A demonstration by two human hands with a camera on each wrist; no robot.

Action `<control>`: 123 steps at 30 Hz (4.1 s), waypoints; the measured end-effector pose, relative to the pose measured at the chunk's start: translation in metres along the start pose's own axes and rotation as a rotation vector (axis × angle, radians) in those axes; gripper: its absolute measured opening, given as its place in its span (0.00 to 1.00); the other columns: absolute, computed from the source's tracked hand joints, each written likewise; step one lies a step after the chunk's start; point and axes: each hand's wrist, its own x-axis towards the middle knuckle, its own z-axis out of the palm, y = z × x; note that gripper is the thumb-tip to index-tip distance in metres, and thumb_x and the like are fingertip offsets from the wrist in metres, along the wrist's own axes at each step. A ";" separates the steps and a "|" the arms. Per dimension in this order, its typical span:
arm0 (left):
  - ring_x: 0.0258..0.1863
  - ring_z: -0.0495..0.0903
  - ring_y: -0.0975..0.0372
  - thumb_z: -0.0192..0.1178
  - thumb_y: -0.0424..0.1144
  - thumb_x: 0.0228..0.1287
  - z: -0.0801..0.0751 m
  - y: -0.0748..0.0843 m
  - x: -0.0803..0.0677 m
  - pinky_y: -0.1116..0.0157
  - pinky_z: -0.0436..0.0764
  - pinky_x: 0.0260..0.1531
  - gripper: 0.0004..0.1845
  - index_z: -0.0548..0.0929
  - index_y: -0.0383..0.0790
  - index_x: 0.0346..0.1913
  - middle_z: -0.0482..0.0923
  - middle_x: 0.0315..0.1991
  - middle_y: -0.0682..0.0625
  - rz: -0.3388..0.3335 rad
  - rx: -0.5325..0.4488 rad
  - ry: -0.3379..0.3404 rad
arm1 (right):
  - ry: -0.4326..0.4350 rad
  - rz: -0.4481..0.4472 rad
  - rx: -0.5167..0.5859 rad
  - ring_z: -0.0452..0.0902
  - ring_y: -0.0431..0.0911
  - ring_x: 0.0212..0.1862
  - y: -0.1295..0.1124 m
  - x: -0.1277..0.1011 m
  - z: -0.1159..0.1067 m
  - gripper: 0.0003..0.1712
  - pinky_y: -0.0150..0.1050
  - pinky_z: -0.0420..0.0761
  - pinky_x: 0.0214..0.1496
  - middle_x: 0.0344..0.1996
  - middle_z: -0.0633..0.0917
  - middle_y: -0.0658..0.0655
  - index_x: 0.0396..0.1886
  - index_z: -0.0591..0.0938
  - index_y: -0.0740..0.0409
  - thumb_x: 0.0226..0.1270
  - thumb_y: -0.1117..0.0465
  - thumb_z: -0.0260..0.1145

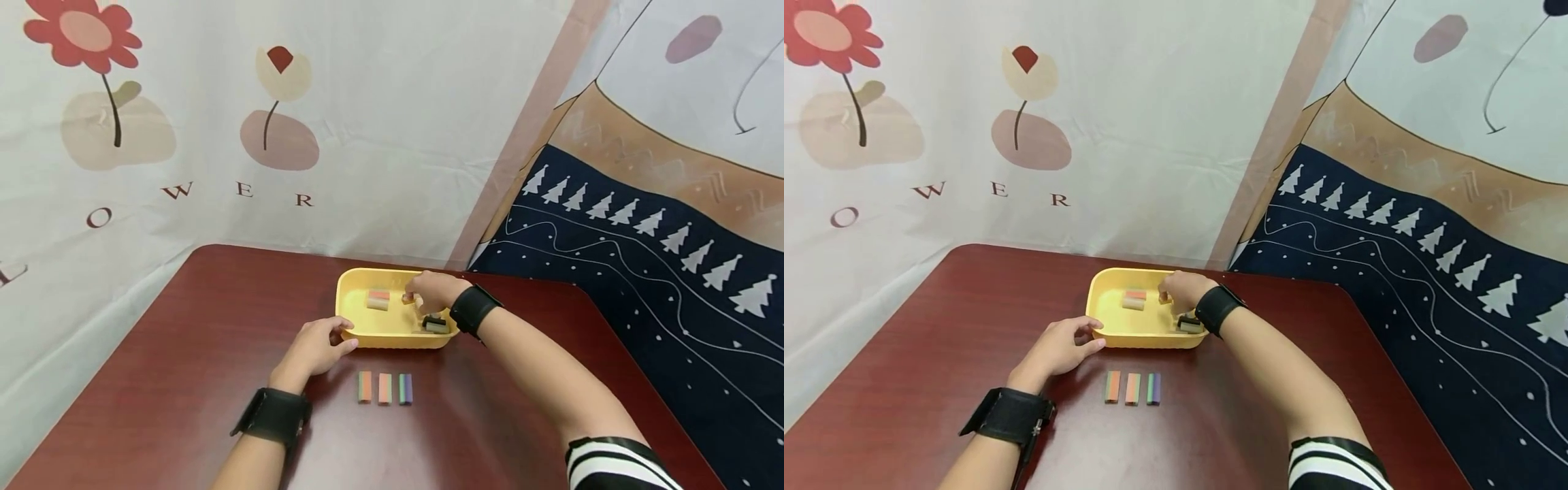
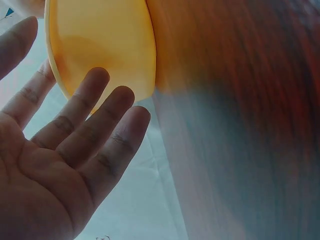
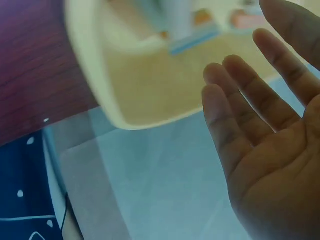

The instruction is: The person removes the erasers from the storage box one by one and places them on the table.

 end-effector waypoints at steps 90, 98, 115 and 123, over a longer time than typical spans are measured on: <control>0.41 0.77 0.54 0.65 0.42 0.64 -0.001 0.001 0.002 0.56 0.75 0.44 0.17 0.82 0.39 0.54 0.80 0.40 0.47 0.050 0.027 -0.005 | 0.404 -0.376 0.173 0.75 0.38 0.37 -0.034 -0.101 0.111 0.09 0.23 0.74 0.40 0.37 0.77 0.47 0.39 0.81 0.53 0.65 0.55 0.69; 0.41 0.77 0.54 0.65 0.43 0.64 0.000 0.001 0.003 0.56 0.75 0.43 0.18 0.82 0.40 0.54 0.81 0.41 0.47 0.049 0.026 0.002 | 0.367 -0.353 0.184 0.75 0.38 0.40 -0.030 -0.103 0.118 0.10 0.25 0.74 0.42 0.39 0.78 0.47 0.42 0.81 0.53 0.68 0.53 0.67; 0.45 0.77 0.53 0.64 0.43 0.66 -0.005 -0.004 -0.008 0.53 0.76 0.45 0.19 0.80 0.40 0.57 0.80 0.44 0.47 0.001 0.018 -0.019 | 0.358 -0.359 0.206 0.76 0.34 0.41 -0.031 -0.096 0.123 0.09 0.25 0.76 0.45 0.35 0.81 0.47 0.38 0.83 0.55 0.66 0.55 0.68; 0.46 0.78 0.52 0.64 0.44 0.66 -0.003 -0.003 -0.004 0.51 0.76 0.46 0.19 0.80 0.39 0.56 0.81 0.45 0.46 0.039 0.021 -0.025 | 0.347 -0.328 0.206 0.76 0.34 0.38 -0.029 -0.099 0.124 0.08 0.23 0.74 0.43 0.31 0.80 0.47 0.36 0.83 0.55 0.67 0.55 0.68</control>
